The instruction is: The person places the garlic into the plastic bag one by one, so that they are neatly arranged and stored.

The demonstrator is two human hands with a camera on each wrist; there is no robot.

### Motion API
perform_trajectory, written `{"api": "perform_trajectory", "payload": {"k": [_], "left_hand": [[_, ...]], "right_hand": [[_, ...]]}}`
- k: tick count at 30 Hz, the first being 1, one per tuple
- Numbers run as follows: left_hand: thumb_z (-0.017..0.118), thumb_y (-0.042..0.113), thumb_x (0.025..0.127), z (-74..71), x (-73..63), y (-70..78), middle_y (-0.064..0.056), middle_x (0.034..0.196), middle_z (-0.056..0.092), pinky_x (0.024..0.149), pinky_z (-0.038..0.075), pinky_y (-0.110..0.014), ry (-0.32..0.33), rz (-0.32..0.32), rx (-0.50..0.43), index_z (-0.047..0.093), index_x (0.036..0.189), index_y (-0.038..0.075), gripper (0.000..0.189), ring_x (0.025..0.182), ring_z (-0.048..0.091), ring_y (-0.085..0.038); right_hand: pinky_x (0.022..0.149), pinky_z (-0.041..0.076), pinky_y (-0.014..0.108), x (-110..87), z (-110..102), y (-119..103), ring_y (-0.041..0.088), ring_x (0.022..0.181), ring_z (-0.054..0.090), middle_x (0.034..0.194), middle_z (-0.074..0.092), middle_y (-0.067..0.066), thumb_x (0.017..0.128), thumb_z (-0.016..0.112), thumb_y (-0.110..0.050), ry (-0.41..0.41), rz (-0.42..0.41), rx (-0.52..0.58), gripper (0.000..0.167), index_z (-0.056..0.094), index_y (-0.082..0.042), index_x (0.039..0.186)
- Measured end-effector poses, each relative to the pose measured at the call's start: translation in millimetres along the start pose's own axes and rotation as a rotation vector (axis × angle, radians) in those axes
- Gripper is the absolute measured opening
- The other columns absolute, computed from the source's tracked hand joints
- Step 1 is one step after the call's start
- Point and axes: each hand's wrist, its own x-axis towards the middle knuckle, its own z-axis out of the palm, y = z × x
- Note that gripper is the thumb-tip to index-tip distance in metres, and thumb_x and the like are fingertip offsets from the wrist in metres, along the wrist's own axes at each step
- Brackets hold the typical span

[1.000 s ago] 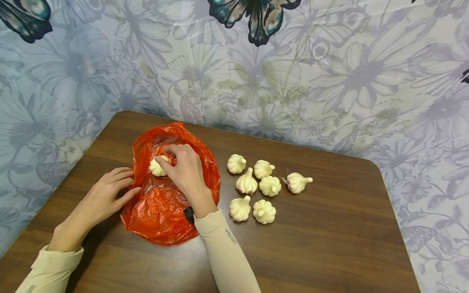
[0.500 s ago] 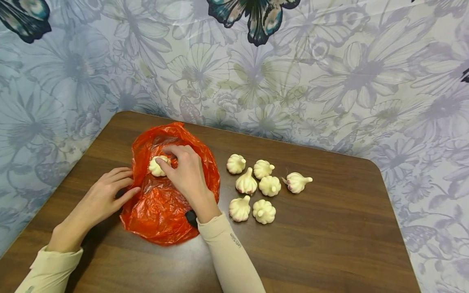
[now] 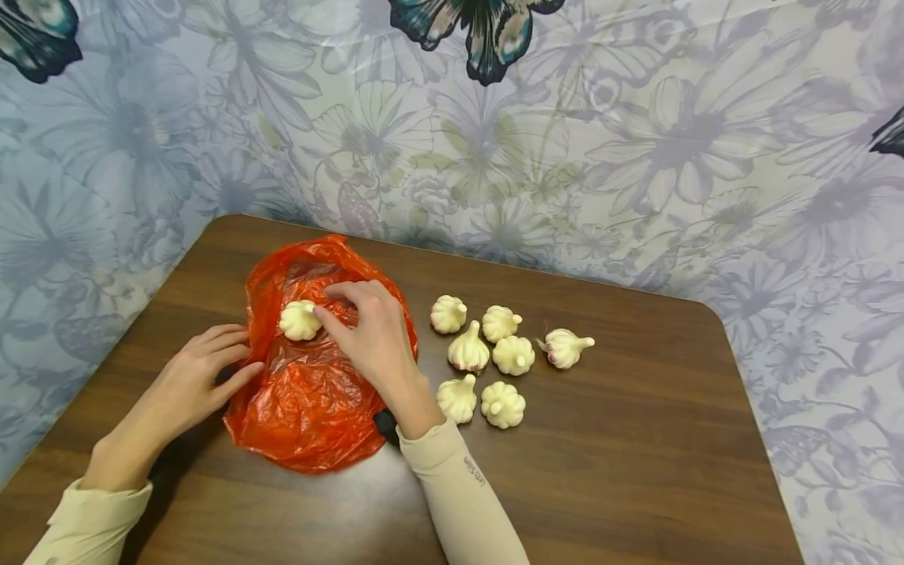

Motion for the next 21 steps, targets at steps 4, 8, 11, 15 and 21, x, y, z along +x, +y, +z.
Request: {"api": "perform_trajectory", "payload": {"k": [4, 8, 11, 15, 21], "left_hand": [[0.089, 0.009, 0.076, -0.2, -1.4, -0.6, -0.02, 0.11, 0.076, 0.099, 0.049, -0.06, 0.002, 0.002, -0.003, 0.079, 0.099, 0.001, 0.026, 0.115, 0.063, -0.04], [0.089, 0.009, 0.076, 0.5, -3.1, 0.0, -0.019, 0.11, 0.076, 0.099, 0.048, -0.06, 0.002, -0.003, -0.001, 0.079, 0.099, 0.001, 0.027, 0.115, 0.063, -0.04], [0.089, 0.009, 0.076, 1.1, -3.4, -0.4, -0.019, 0.109, 0.076, 0.099, 0.048, -0.059, 0.002, 0.0, -0.003, 0.079, 0.099, 0.001, 0.027, 0.115, 0.063, -0.04], [0.088, 0.008, 0.075, 0.8, -2.9, -1.8, -0.019, 0.109, 0.076, 0.099, 0.049, -0.059, 0.003, 0.014, -0.004, 0.079, 0.099, 0.001, 0.026, 0.114, 0.063, -0.04], [0.088, 0.008, 0.075, 0.1, -3.2, -2.2, -0.019, 0.108, 0.076, 0.099, 0.049, -0.06, 0.004, 0.015, -0.002, 0.078, 0.099, 0.0, 0.026, 0.114, 0.063, -0.04]], "right_hand": [[0.082, 0.06, 0.036, -2.8, -5, -1, 0.019, 0.097, 0.07, 0.107, 0.078, 0.0, 0.095, 0.082, -0.023, 0.018, -0.01, 0.011, 0.021, 0.079, -0.013, 0.113], [0.082, 0.058, 0.03, -5.2, -12, -3, 0.017, 0.096, 0.07, 0.106, 0.079, -0.001, 0.095, 0.081, -0.024, 0.04, -0.024, 0.007, 0.022, 0.08, -0.013, 0.114], [0.08, 0.057, 0.03, -8.2, -17, -5, 0.018, 0.094, 0.069, 0.106, 0.079, -0.001, 0.095, 0.082, -0.024, 0.05, -0.03, 0.01, 0.022, 0.08, -0.013, 0.113], [0.076, 0.056, 0.033, -13.2, -23, -3, 0.019, 0.092, 0.068, 0.106, 0.08, -0.001, 0.095, 0.081, -0.025, 0.052, -0.029, -0.002, 0.022, 0.08, -0.013, 0.114], [0.075, 0.056, 0.035, -20.9, -33, 5, 0.017, 0.091, 0.067, 0.102, 0.079, 0.002, 0.096, 0.081, -0.024, 0.063, -0.038, -0.032, 0.021, 0.08, -0.012, 0.113]]}}
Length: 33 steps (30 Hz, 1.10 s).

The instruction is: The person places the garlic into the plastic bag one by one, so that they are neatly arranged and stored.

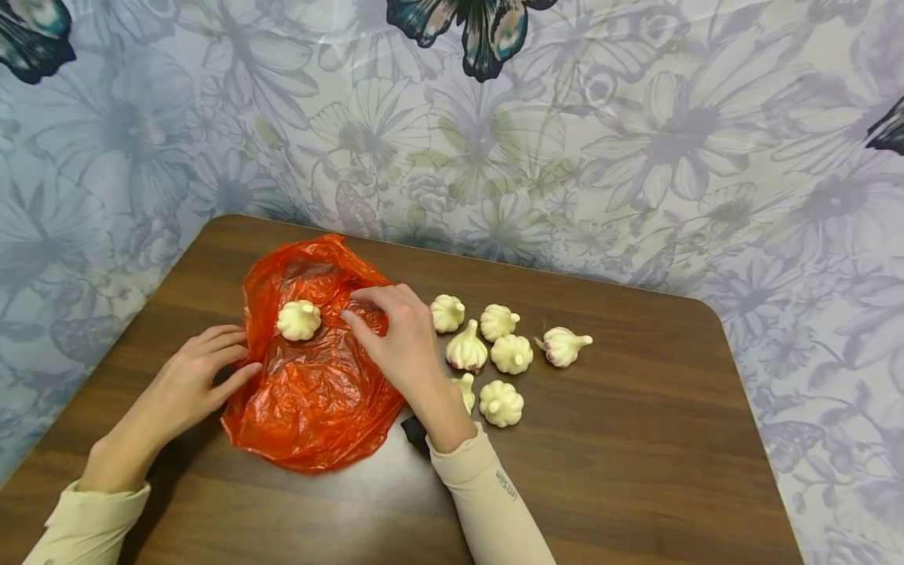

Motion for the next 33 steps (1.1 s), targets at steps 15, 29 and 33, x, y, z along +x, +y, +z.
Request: {"api": "perform_trajectory", "payload": {"k": [15, 29, 33], "left_hand": [[0.088, 0.01, 0.078, -2.4, -4.3, -4.9, -0.018, 0.109, 0.077, 0.098, 0.048, -0.06, 0.008, 0.003, -0.014, 0.079, 0.099, 0.002, 0.025, 0.115, 0.063, -0.04], [0.089, 0.008, 0.075, -2.8, -6.1, -6.1, -0.019, 0.109, 0.076, 0.098, 0.049, -0.061, -0.005, 0.006, -0.015, 0.078, 0.099, 0.001, 0.027, 0.114, 0.063, -0.04], [0.089, 0.008, 0.075, -2.7, -6.3, -6.2, -0.019, 0.109, 0.076, 0.098, 0.049, -0.06, -0.004, 0.012, -0.02, 0.078, 0.099, 0.001, 0.027, 0.114, 0.063, -0.04]], "right_hand": [[0.081, 0.061, 0.041, -17.8, -41, 9, 0.019, 0.093, 0.071, 0.101, 0.078, 0.006, 0.095, 0.081, -0.019, 0.079, -0.019, -0.029, 0.02, 0.08, -0.011, 0.113], [0.076, 0.055, 0.03, -53.0, -78, 34, 0.02, 0.088, 0.073, 0.097, 0.078, 0.003, 0.091, 0.084, -0.013, 0.096, 0.05, -0.121, 0.02, 0.081, -0.012, 0.111], [0.079, 0.057, 0.032, -67.7, -94, 46, 0.021, 0.088, 0.074, 0.099, 0.079, 0.003, 0.09, 0.084, -0.01, 0.105, 0.088, -0.161, 0.02, 0.081, -0.012, 0.11]]}}
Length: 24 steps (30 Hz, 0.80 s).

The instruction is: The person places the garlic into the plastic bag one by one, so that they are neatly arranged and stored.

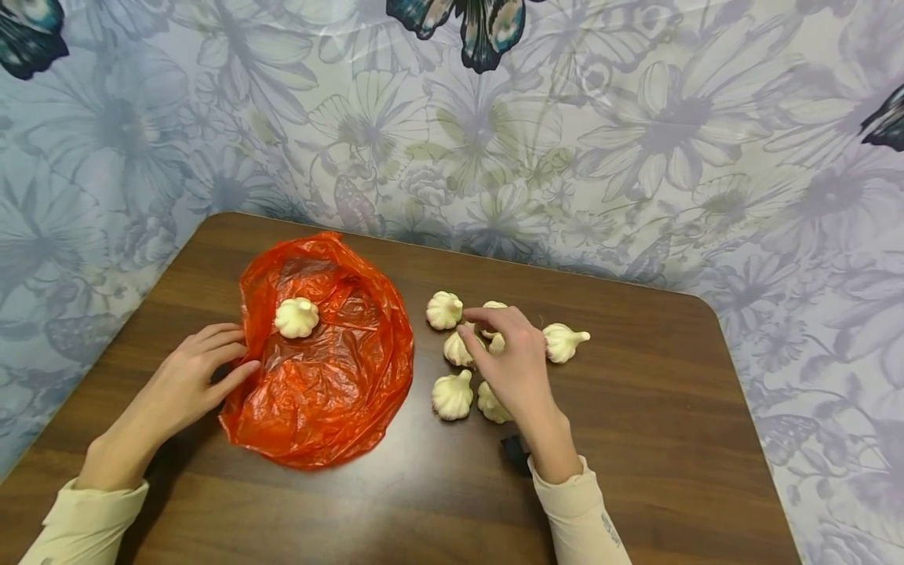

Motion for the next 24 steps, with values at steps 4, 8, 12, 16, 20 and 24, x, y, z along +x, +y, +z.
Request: {"api": "perform_trajectory", "payload": {"k": [4, 8, 12, 16, 20, 24], "left_hand": [[0.089, 0.01, 0.077, 1.1, -0.3, -0.6, -0.019, 0.109, 0.076, 0.098, 0.048, -0.061, 0.004, 0.0, -0.001, 0.079, 0.099, 0.001, 0.026, 0.114, 0.063, -0.04], [0.089, 0.011, 0.076, 1.5, -0.7, -0.8, -0.019, 0.11, 0.076, 0.097, 0.049, -0.061, 0.003, -0.005, 0.002, 0.079, 0.099, 0.002, 0.027, 0.114, 0.063, -0.04], [0.09, 0.01, 0.076, 1.4, -0.5, -0.1, -0.02, 0.11, 0.076, 0.097, 0.049, -0.062, -0.001, -0.01, 0.007, 0.079, 0.1, 0.001, 0.028, 0.114, 0.063, -0.041], [0.09, 0.01, 0.075, 2.0, 0.3, 0.2, -0.02, 0.11, 0.076, 0.098, 0.048, -0.062, -0.003, -0.012, 0.007, 0.079, 0.101, 0.0, 0.029, 0.115, 0.063, -0.041], [0.09, 0.01, 0.076, 2.0, 0.3, 0.1, -0.02, 0.11, 0.076, 0.098, 0.048, -0.062, -0.003, -0.012, 0.008, 0.079, 0.1, 0.001, 0.028, 0.115, 0.063, -0.041], [0.089, 0.009, 0.076, 1.6, -0.1, -0.2, -0.02, 0.109, 0.076, 0.098, 0.048, -0.061, -0.002, -0.013, 0.011, 0.079, 0.099, 0.0, 0.027, 0.114, 0.063, -0.041]], "right_hand": [[0.077, 0.055, 0.026, -8.4, -14, 15, 0.022, 0.088, 0.075, 0.1, 0.079, 0.003, 0.09, 0.085, -0.008, 0.013, 0.02, -0.041, 0.022, 0.081, -0.011, 0.111], [0.073, 0.049, 0.014, -13.5, -25, 25, 0.022, 0.086, 0.074, 0.098, 0.079, 0.004, 0.09, 0.084, -0.008, 0.018, 0.028, -0.063, 0.022, 0.081, -0.011, 0.111], [0.077, 0.048, 0.009, -17.1, -34, 31, 0.021, 0.083, 0.074, 0.097, 0.079, 0.004, 0.089, 0.084, -0.006, 0.022, 0.016, -0.072, 0.022, 0.081, -0.01, 0.11], [0.075, 0.048, 0.008, -21.6, -41, 37, 0.011, 0.081, 0.073, 0.094, 0.078, 0.0, 0.089, 0.085, -0.007, 0.026, 0.013, -0.094, 0.021, 0.082, -0.014, 0.109], [0.07, 0.048, 0.009, -25.5, -47, 43, 0.013, 0.082, 0.073, 0.094, 0.078, -0.001, 0.089, 0.084, -0.007, 0.028, 0.015, -0.104, 0.022, 0.082, -0.016, 0.109], [0.062, 0.046, 0.015, -26.7, -55, 49, 0.018, 0.085, 0.073, 0.096, 0.078, 0.001, 0.089, 0.084, -0.006, 0.034, 0.018, -0.104, 0.024, 0.082, -0.014, 0.111]]}}
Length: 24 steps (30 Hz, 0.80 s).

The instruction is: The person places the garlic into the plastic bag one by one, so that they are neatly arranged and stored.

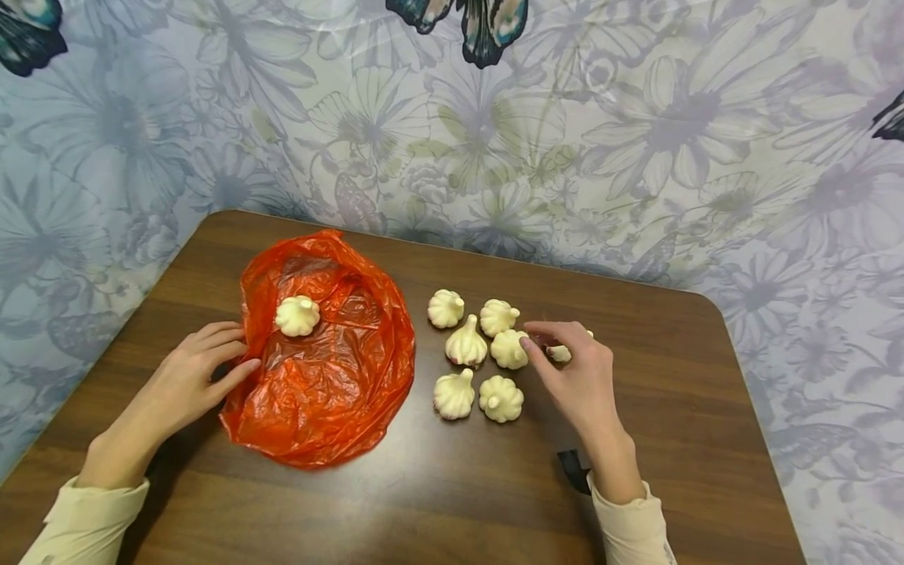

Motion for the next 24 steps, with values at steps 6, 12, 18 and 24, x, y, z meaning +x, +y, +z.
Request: {"api": "perform_trajectory", "payload": {"k": [6, 12, 18, 24], "left_hand": [[0.089, 0.011, 0.078, 0.4, -0.6, -1.7, -0.021, 0.109, 0.076, 0.098, 0.048, -0.062, -0.003, -0.007, 0.003, 0.079, 0.1, -0.001, 0.027, 0.114, 0.062, -0.042], [0.09, 0.01, 0.075, -0.9, -0.2, -0.6, -0.021, 0.109, 0.076, 0.098, 0.048, -0.062, -0.01, -0.007, 0.01, 0.079, 0.1, -0.001, 0.029, 0.115, 0.063, -0.041], [0.09, 0.01, 0.075, 0.4, -0.6, -1.3, -0.02, 0.11, 0.076, 0.099, 0.048, -0.061, -0.016, -0.005, 0.006, 0.079, 0.099, 0.001, 0.028, 0.116, 0.063, -0.041], [0.089, 0.012, 0.077, 2.7, -0.7, -2.0, -0.019, 0.109, 0.076, 0.097, 0.048, -0.06, -0.009, 0.004, -0.001, 0.079, 0.099, 0.003, 0.026, 0.115, 0.063, -0.04]], "right_hand": [[0.077, 0.045, 0.01, 0.9, -10, 15, 0.021, 0.088, 0.07, 0.099, 0.079, 0.007, 0.087, 0.085, -0.002, 0.049, 0.039, -0.035, 0.027, 0.081, -0.01, 0.112], [0.088, 0.039, 0.009, 0.1, -16, 34, 0.03, 0.097, 0.067, 0.105, 0.079, 0.013, 0.088, 0.084, -0.003, 0.134, 0.104, -0.106, 0.025, 0.081, -0.005, 0.112], [0.087, 0.043, 0.021, -3.2, -21, 50, 0.033, 0.1, 0.067, 0.108, 0.08, 0.014, 0.091, 0.083, -0.008, 0.139, 0.24, -0.132, 0.024, 0.08, -0.005, 0.114], [0.08, 0.049, 0.011, -7.4, -20, 59, 0.014, 0.085, 0.07, 0.1, 0.08, 0.012, 0.091, 0.085, -0.014, 0.086, 0.302, -0.137, 0.022, 0.081, -0.007, 0.111]]}}
